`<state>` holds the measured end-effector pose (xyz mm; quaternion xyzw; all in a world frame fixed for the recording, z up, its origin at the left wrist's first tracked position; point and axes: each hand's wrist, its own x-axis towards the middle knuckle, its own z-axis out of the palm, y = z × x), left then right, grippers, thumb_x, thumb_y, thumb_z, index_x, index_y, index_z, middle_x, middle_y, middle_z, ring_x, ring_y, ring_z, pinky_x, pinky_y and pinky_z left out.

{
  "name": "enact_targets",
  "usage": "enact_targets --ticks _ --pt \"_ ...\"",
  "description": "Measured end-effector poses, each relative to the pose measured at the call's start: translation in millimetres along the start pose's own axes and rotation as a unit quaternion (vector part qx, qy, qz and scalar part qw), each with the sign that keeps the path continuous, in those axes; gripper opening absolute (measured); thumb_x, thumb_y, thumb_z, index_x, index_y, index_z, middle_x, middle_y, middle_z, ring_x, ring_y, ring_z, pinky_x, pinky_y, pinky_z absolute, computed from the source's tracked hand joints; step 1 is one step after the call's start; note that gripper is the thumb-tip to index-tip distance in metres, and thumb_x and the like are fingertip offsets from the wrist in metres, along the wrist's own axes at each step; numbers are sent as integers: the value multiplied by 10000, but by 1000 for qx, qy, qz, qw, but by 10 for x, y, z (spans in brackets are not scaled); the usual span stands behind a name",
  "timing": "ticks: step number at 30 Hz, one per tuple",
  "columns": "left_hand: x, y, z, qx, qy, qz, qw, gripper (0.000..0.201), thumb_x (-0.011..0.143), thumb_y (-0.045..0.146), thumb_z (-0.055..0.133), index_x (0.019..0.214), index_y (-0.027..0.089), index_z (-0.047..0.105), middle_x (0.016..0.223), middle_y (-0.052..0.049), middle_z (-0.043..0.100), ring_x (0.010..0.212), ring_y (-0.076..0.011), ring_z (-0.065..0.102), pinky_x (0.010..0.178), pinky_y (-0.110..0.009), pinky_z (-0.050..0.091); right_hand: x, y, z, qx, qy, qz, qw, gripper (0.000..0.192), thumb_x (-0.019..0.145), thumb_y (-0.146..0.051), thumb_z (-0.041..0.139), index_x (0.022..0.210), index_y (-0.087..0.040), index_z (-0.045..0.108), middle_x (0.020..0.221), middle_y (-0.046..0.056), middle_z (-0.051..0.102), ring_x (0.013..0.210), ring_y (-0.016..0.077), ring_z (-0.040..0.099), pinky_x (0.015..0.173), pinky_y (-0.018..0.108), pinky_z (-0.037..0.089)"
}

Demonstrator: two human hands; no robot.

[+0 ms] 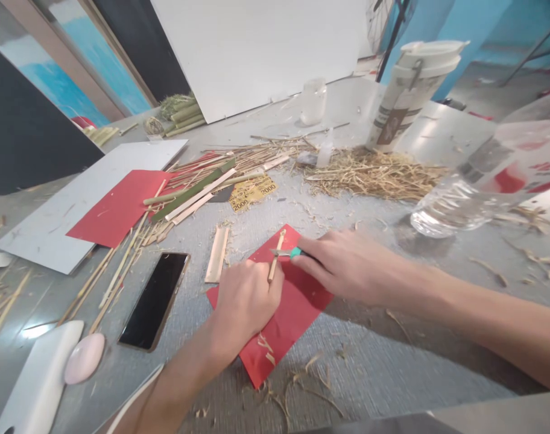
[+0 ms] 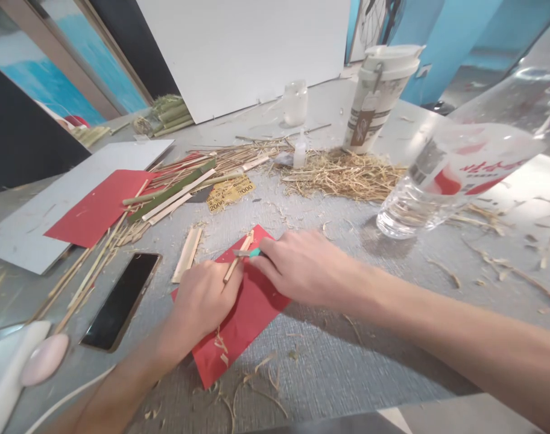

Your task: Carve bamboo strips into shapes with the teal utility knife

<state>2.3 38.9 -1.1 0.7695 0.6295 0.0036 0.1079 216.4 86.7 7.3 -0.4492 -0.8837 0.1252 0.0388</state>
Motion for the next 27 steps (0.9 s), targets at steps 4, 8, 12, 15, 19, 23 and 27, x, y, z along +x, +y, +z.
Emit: enact_targets --ticks 4,8,12,15,19,23,27 --pt "-2 3 -7 0 -1 -2 1000 624 1100 376 318 674 196 736 709 -124 768 582 -207 603 594 -380 263 0 -7 -3 -33 13 50 998 556 1136 -551 272 897 -208 640 741 72 662 561 154 449 565 337 176" --pt "-4 10 -17 1 -1 -3 1000 639 1105 390 306 671 198 734 703 -118 764 569 -201 583 589 -377 249 -7 -9 -5 -7 -2 2 1000 546 1144 -537 266 950 -214 660 716 50 658 554 150 444 572 341 179" --pt "-3 11 -18 -2 -2 -4 1000 620 1098 375 322 671 198 736 703 -117 764 579 -201 591 590 -375 251 -6 5 7 -36 22 36 998 554 1133 -545 276 884 -209 640 717 67 648 538 152 414 559 341 166" --pt "-6 12 -12 0 -1 -3 1000 629 1103 388 309 679 197 734 715 -125 767 589 -208 602 594 -380 251 -2 14 23 -7 4 -9 1000 567 1141 -550 262 910 -208 651 722 64 668 545 150 441 563 346 175" --pt "-9 15 -6 -4 -2 -4 1000 617 1096 371 313 653 202 708 700 -122 759 584 -208 599 603 -390 239 0 15 20 -30 19 38 999 572 1132 -565 277 890 -208 652 727 72 669 547 153 450 574 342 184" --pt "-1 15 -11 -6 -3 -6 1000 624 1096 384 299 658 201 704 719 -131 772 587 -214 601 610 -400 220 -5 -13 -2 -9 -2 12 1000 552 1140 -539 274 908 -210 652 710 55 658 546 150 442 576 344 180" --pt "0 14 -18 -3 -3 -5 1000 623 1095 389 303 660 203 708 716 -129 769 589 -212 594 613 -399 213 -8 -20 -7 -23 8 19 1000 558 1139 -527 275 892 -207 659 706 64 656 554 154 445 579 350 170"
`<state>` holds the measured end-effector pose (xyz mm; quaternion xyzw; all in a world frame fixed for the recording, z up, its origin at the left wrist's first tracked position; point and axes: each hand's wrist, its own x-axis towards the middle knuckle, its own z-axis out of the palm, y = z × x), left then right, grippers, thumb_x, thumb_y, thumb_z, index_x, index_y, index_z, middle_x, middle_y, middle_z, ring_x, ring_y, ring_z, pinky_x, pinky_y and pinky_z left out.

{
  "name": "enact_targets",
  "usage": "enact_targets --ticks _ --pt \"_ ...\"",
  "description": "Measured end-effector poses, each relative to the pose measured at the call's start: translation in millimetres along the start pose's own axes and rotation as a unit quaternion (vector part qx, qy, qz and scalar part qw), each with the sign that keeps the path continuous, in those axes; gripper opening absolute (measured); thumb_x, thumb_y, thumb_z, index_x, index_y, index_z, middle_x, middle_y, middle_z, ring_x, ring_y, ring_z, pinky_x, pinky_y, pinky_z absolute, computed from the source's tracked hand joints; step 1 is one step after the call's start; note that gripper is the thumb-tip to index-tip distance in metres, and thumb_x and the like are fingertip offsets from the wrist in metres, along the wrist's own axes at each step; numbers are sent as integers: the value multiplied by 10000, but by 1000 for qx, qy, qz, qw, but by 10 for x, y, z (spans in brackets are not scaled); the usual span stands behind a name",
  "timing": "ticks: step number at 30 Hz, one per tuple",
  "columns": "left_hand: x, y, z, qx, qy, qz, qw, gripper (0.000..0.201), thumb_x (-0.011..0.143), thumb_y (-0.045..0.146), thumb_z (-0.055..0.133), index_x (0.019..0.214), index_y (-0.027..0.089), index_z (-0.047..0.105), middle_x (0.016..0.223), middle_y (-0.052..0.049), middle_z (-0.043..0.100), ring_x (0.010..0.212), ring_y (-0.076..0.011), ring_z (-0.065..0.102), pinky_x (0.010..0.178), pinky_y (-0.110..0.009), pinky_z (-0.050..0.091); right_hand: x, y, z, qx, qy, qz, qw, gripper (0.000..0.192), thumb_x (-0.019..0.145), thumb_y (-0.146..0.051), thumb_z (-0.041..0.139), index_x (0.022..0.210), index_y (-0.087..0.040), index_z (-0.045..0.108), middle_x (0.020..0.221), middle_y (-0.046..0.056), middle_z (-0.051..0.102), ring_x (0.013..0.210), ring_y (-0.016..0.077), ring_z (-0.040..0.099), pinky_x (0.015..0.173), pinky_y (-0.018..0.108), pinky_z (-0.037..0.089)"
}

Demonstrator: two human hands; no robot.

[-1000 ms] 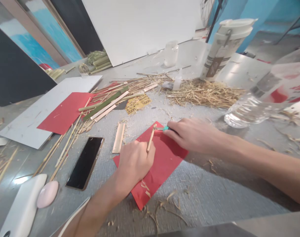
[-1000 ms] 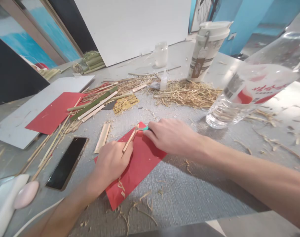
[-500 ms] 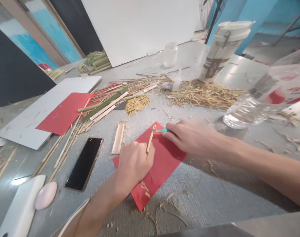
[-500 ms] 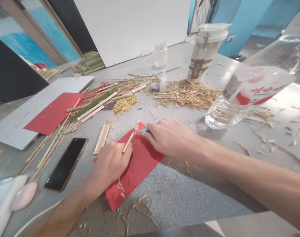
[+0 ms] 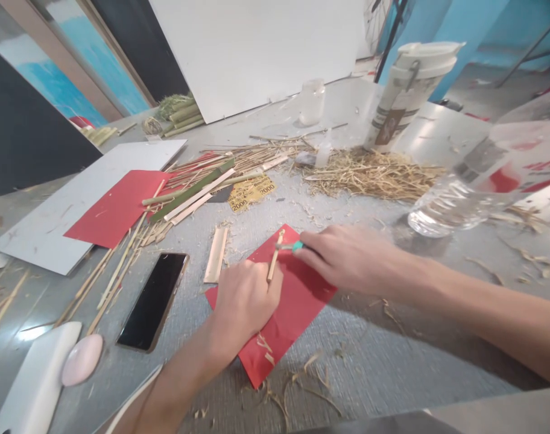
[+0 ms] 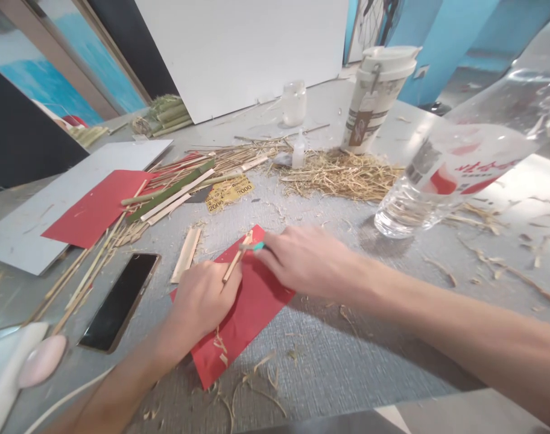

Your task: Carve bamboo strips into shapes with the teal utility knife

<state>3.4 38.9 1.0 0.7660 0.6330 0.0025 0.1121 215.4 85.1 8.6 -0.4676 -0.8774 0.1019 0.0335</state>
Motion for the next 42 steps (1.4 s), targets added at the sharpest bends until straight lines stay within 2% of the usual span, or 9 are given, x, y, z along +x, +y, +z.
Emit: enact_targets --ticks 2,5,9,19,22,26,29,32,42 --pt "-3 -2 2 1 4 2 1000 628 1098 391 299 664 204 713 711 -125 764 585 -208 585 612 -397 210 0 9 6 11 -7 -20 1000 572 1142 -544 259 924 -209 668 706 59 659 555 153 445 573 346 175" --pt "-4 -8 11 -5 6 4 1000 608 1089 373 314 659 204 711 703 -120 760 582 -204 573 612 -394 205 2 23 18 -7 4 23 1000 577 1136 -549 274 888 -196 658 719 74 656 547 144 434 576 347 171" --pt "-3 -12 23 -12 8 1 1000 628 1091 396 296 659 198 706 697 -121 754 568 -198 545 607 -392 192 -1 10 26 16 -1 -21 1000 597 1140 -565 242 924 -208 668 695 58 650 544 147 425 570 346 171" --pt "14 -8 15 -15 6 -1 1000 617 1081 392 303 651 196 700 683 -115 743 559 -188 522 605 -386 191 5 0 8 -8 9 13 1000 527 1134 -508 289 914 -207 661 729 67 662 562 158 447 587 351 170" --pt "7 -12 23 -13 6 3 1000 631 1087 392 291 656 195 707 690 -119 749 563 -191 536 604 -387 190 3 -4 8 13 -5 -13 1000 542 1142 -529 271 930 -212 656 728 59 674 557 154 448 579 346 178" --pt "0 -15 36 -14 10 1 1000 620 1081 390 305 655 193 712 696 -124 755 569 -194 548 605 -389 191 11 -4 6 -9 11 18 1000 547 1134 -532 288 890 -206 653 720 68 669 551 153 452 580 346 175" --pt "1 -15 37 -14 10 3 1000 633 1087 397 291 661 193 713 697 -124 755 560 -191 543 605 -391 196 14 0 7 3 -8 -16 1000 533 1141 -513 262 977 -210 668 738 68 690 566 161 475 583 343 187" --pt "5 -17 30 -14 6 0 1000 621 1081 391 298 658 196 710 683 -120 745 560 -193 537 608 -393 201 13 10 15 -11 9 28 999 550 1132 -555 292 901 -211 655 760 75 692 569 158 474 572 339 176" --pt "6 -12 18 -17 3 4 1000 625 1079 392 286 657 200 704 670 -111 731 546 -186 494 609 -394 188 33 37 48 -11 8 -16 1000 529 1142 -540 271 974 -209 647 743 66 683 552 159 452 564 345 167"
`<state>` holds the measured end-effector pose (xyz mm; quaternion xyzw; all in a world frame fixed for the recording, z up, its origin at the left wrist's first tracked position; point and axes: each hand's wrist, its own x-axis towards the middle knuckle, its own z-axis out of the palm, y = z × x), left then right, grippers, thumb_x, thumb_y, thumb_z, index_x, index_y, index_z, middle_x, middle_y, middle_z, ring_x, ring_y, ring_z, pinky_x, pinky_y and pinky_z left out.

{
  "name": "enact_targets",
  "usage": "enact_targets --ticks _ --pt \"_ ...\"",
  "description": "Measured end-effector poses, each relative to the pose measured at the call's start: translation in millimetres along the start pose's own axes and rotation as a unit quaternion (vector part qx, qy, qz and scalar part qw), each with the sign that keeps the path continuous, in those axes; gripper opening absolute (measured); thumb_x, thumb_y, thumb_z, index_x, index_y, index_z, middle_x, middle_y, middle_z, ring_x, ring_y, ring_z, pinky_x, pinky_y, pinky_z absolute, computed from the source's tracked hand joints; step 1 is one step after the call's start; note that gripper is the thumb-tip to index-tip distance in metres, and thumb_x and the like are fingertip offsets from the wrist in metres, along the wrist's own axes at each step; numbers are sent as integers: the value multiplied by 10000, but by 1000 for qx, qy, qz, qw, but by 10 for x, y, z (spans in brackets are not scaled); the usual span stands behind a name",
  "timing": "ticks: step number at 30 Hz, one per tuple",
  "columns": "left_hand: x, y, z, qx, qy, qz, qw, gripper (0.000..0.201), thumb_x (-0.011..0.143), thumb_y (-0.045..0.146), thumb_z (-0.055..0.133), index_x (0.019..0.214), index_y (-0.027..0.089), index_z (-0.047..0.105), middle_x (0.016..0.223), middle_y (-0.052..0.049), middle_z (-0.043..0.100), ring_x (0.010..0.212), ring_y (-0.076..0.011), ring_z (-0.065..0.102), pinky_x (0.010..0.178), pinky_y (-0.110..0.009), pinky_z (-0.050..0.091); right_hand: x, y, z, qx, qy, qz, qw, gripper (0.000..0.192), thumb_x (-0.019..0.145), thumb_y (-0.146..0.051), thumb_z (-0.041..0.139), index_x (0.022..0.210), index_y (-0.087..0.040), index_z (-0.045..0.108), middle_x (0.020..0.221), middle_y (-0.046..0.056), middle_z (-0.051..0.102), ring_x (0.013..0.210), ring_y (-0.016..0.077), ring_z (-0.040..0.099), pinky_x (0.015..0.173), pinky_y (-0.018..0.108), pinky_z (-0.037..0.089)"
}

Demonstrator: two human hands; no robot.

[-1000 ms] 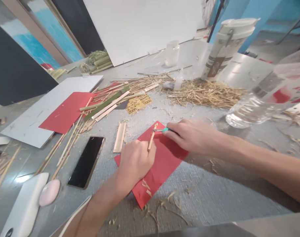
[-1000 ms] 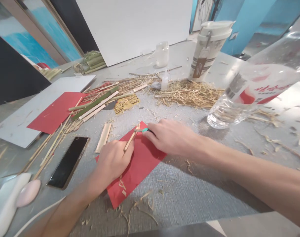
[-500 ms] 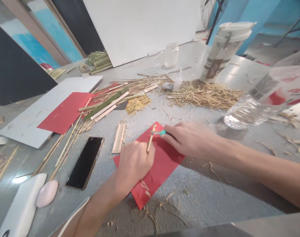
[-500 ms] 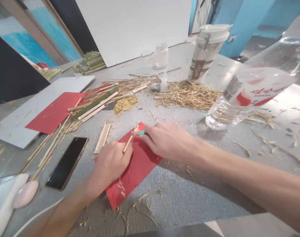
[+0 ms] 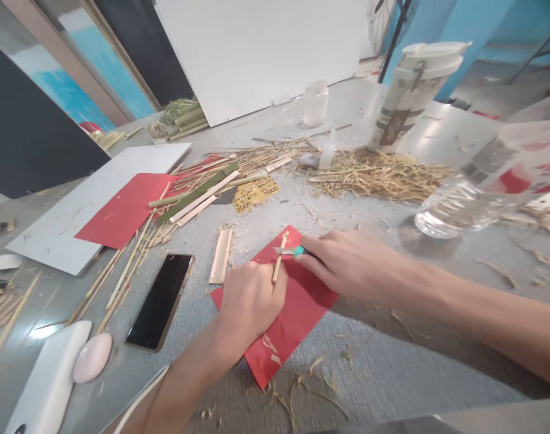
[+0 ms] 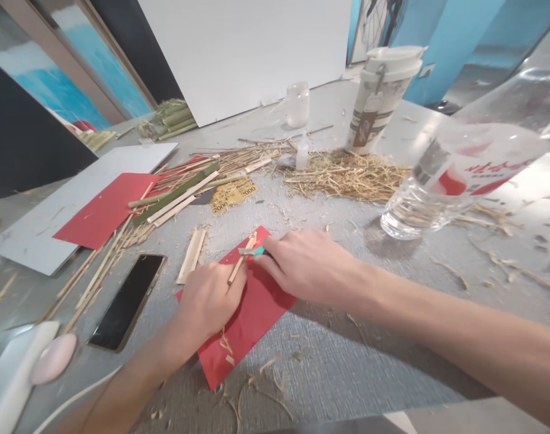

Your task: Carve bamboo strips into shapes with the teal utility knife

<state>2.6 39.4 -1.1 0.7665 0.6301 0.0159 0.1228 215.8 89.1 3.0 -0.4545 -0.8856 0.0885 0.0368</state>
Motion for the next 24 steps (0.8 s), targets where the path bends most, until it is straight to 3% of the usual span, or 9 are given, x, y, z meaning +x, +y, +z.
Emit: enact_targets --ticks 3,7,9,19,24 --pt "4 2 -5 1 -1 -4 1000 614 1076 386 299 660 201 711 667 -110 729 552 -189 504 609 -393 186 -2 0 -1 -21 13 30 999 529 1137 -522 284 935 -200 652 742 80 677 545 160 444 571 348 164" --pt "1 2 2 3 0 -1 1000 628 1083 389 291 673 199 726 673 -114 733 558 -195 525 605 -393 184 -7 4 -4 13 -10 1 1000 567 1141 -554 255 942 -212 660 747 70 688 580 170 496 583 343 196" --pt "-3 0 8 5 1 0 1000 624 1083 388 298 671 198 726 679 -116 740 563 -197 540 604 -392 192 -7 7 -5 5 6 36 999 581 1138 -554 254 910 -205 658 781 88 697 592 170 511 584 341 198" --pt "-5 1 -2 23 6 8 1000 637 1101 383 301 697 191 754 708 -127 763 577 -208 591 589 -382 238 -11 -16 -54 20 -6 3 1000 548 1145 -514 271 907 -206 657 749 76 690 586 169 501 589 348 198" --pt "-6 11 -7 25 2 3 1000 629 1101 377 311 699 191 758 707 -124 759 579 -207 600 585 -371 274 -8 -44 -72 26 -13 30 999 550 1135 -532 294 901 -208 672 741 80 692 575 166 499 580 342 197"
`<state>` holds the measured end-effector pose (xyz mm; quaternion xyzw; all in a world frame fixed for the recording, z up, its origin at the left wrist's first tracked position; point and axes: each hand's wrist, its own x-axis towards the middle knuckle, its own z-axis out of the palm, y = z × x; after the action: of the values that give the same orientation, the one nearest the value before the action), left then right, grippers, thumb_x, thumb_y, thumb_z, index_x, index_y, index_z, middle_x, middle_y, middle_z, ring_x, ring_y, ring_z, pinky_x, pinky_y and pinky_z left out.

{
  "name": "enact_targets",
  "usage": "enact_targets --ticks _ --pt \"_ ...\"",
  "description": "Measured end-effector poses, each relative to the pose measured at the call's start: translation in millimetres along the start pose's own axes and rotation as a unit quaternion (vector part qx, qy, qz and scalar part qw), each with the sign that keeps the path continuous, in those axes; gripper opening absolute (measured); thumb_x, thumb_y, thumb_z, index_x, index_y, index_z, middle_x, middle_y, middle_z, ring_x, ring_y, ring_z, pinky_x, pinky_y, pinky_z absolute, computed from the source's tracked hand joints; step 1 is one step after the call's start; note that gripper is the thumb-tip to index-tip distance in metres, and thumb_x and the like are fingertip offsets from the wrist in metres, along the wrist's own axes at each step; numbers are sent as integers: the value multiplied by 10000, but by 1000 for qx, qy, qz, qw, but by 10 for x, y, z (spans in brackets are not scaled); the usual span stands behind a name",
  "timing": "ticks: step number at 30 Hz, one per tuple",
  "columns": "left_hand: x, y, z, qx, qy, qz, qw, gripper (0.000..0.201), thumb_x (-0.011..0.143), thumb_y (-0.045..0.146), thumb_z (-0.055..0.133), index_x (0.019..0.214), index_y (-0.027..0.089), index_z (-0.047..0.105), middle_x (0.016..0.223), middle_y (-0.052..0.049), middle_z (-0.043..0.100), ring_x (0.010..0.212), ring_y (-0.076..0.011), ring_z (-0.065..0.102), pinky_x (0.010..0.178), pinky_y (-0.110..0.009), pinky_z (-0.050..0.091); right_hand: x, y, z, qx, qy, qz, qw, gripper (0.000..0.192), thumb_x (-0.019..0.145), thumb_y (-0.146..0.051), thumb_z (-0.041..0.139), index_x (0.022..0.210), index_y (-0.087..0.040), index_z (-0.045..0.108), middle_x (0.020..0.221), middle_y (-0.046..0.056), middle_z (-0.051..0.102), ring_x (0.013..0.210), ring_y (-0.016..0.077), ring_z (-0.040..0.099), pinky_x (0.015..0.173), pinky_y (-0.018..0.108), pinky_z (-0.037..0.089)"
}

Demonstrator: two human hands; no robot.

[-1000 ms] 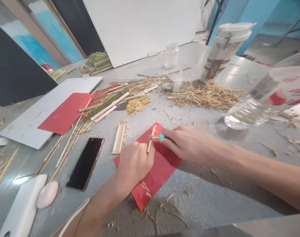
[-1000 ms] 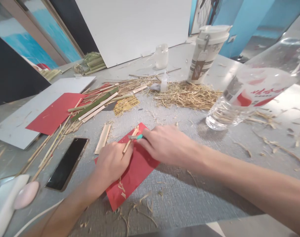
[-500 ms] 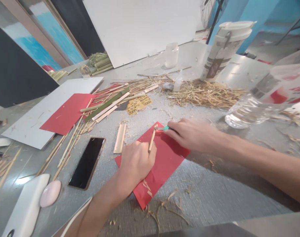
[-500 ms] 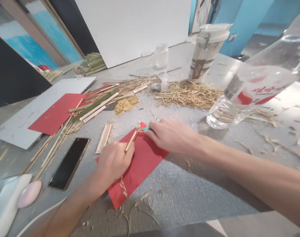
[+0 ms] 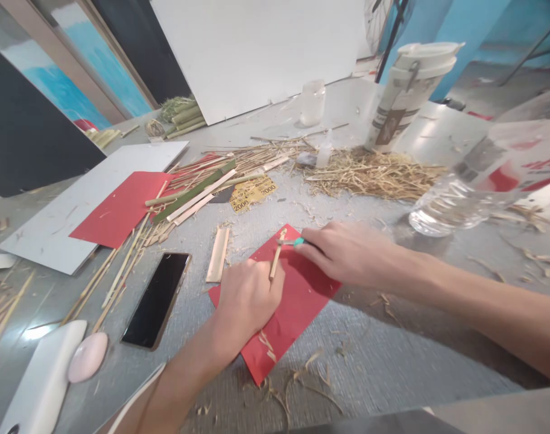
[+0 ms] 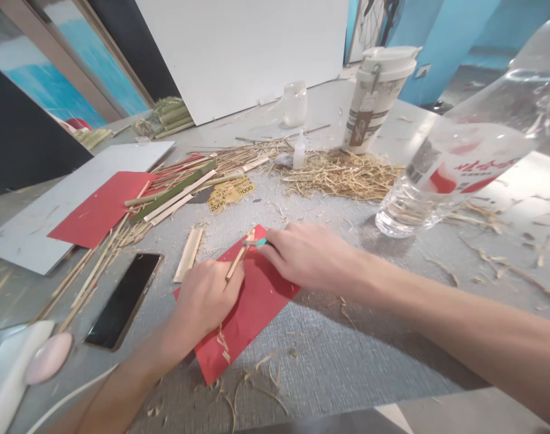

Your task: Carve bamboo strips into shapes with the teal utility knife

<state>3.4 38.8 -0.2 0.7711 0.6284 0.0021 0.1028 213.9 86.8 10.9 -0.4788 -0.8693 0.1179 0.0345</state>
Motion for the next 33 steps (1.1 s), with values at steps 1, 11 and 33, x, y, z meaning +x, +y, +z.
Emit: enact_targets --ticks 1,11,33 --pt "1 2 -1 -1 0 1 1000 632 1103 379 308 699 190 757 708 -125 760 580 -207 601 586 -372 275 0 2 1 -2 0 -7 1000 547 1137 -531 288 922 -208 674 748 79 695 577 167 500 580 343 194" --pt "-6 -4 1 -2 3 3 1000 635 1102 374 300 696 189 752 721 -134 775 584 -212 605 597 -388 233 -4 34 31 -14 7 -13 1000 574 1139 -536 270 912 -195 672 745 85 690 566 161 484 579 345 186" --pt "-4 11 3 -11 1 2 1000 623 1094 367 303 660 196 716 700 -125 765 576 -206 595 594 -391 221 0 30 -16 -4 6 8 1000 554 1132 -522 294 853 -200 647 713 71 653 568 156 463 582 340 197"
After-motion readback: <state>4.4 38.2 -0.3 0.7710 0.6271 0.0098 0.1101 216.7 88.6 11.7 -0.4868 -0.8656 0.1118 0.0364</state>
